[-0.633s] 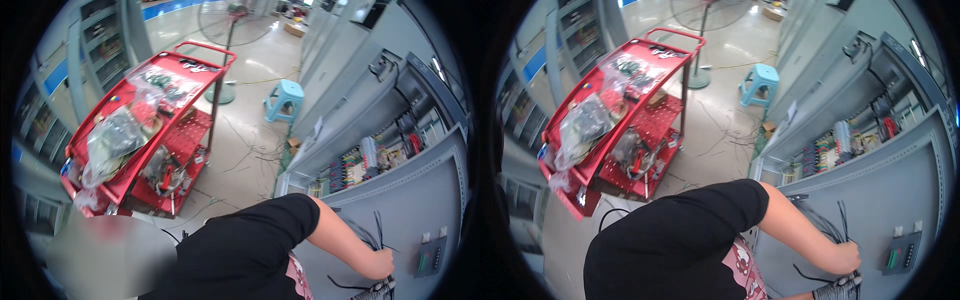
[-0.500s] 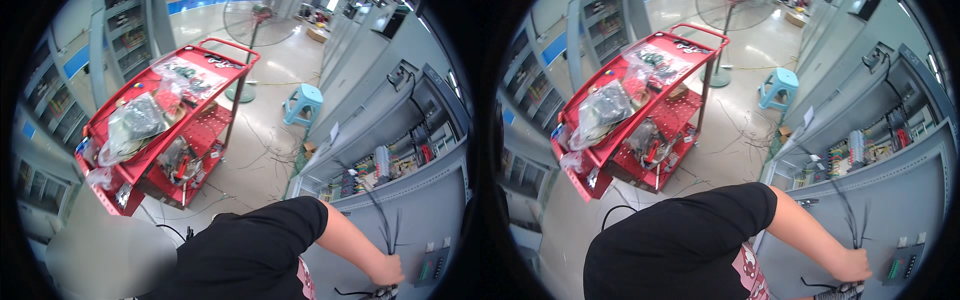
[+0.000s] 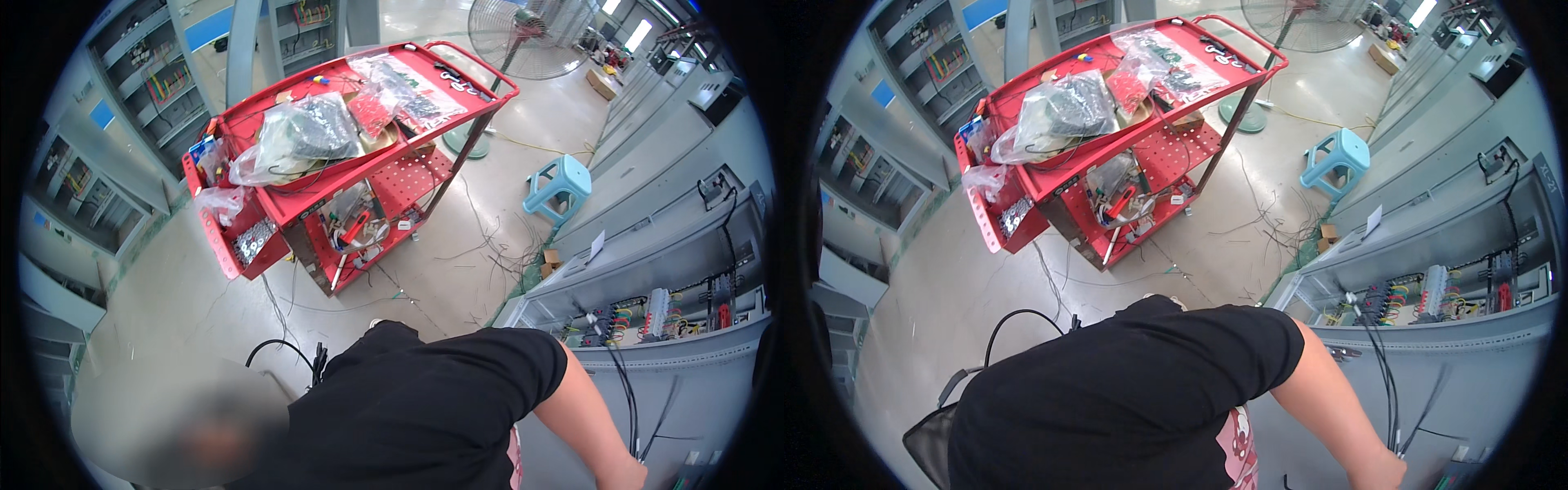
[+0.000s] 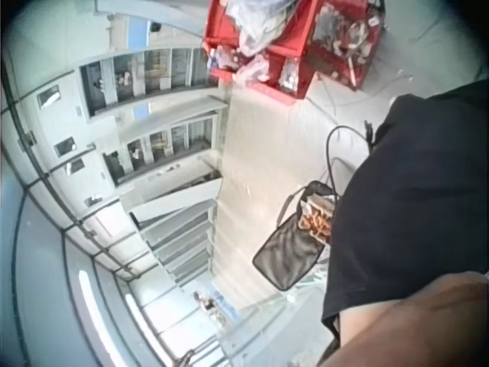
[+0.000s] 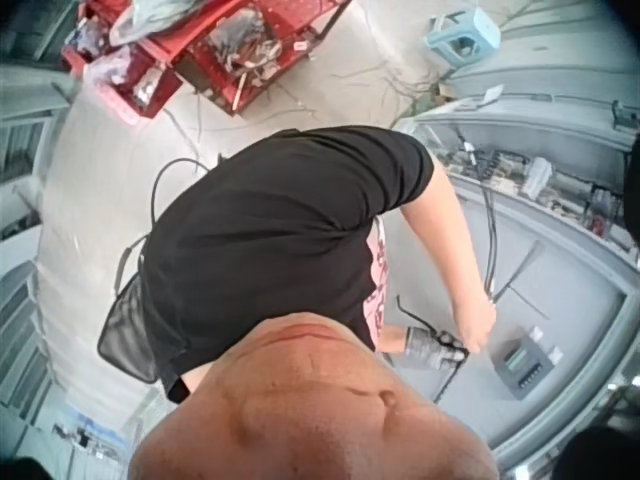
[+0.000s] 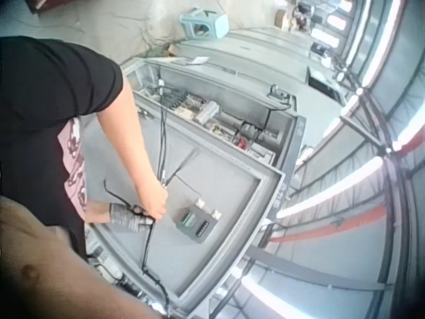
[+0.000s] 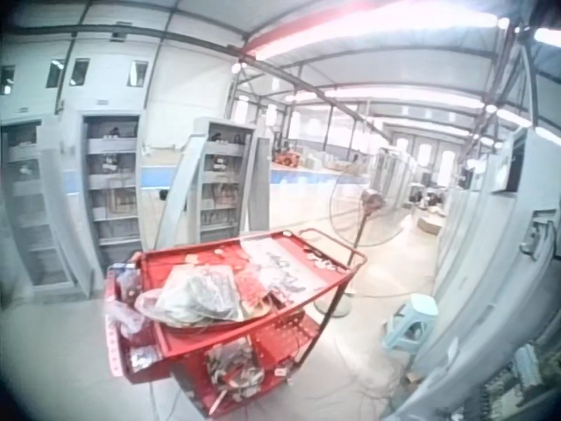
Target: The person works inside an open electrical cabinet, using a power drill to fasten components and organizing wires with zip ties. They handle multiple colored wires, connect them to terminals, and secure bundles to the cabinet interior.
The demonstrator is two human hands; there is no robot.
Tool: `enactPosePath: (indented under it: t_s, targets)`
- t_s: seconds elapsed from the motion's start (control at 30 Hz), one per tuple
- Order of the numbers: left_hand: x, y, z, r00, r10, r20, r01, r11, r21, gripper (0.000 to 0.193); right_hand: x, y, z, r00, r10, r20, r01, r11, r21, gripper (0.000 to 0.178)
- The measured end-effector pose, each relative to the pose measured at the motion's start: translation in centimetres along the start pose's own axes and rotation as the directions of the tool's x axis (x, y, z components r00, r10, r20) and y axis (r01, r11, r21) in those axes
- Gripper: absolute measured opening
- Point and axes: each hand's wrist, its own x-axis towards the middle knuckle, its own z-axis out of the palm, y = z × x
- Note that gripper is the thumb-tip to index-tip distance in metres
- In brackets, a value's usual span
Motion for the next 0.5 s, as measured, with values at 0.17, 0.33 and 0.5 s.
enactPosePath:
  t_s: [0.17,0.33,0.5]
  targets:
    - [1.5,0.9,-2.5,0.964,-0.048,0.262,0.082,0.989,-0.121,0.012,-0.1,0.5,0.1,0.999,0.002,0.051,-0.002,1.0,0.001,0.022]
    - [2.1,1.5,0.2,0.968,-0.027,0.251,0.106,0.945,-0.308,0.019,-0.3,0.7,1.4,0.992,0.018,0.125,-0.024,0.999,0.048,0.02]
    - [2.5,2.3,0.2,0.932,-0.069,0.357,0.231,0.87,-0.436,0.025,0.0,1.4,0.7,0.99,0.064,0.128,-0.072,0.996,0.055,0.018]
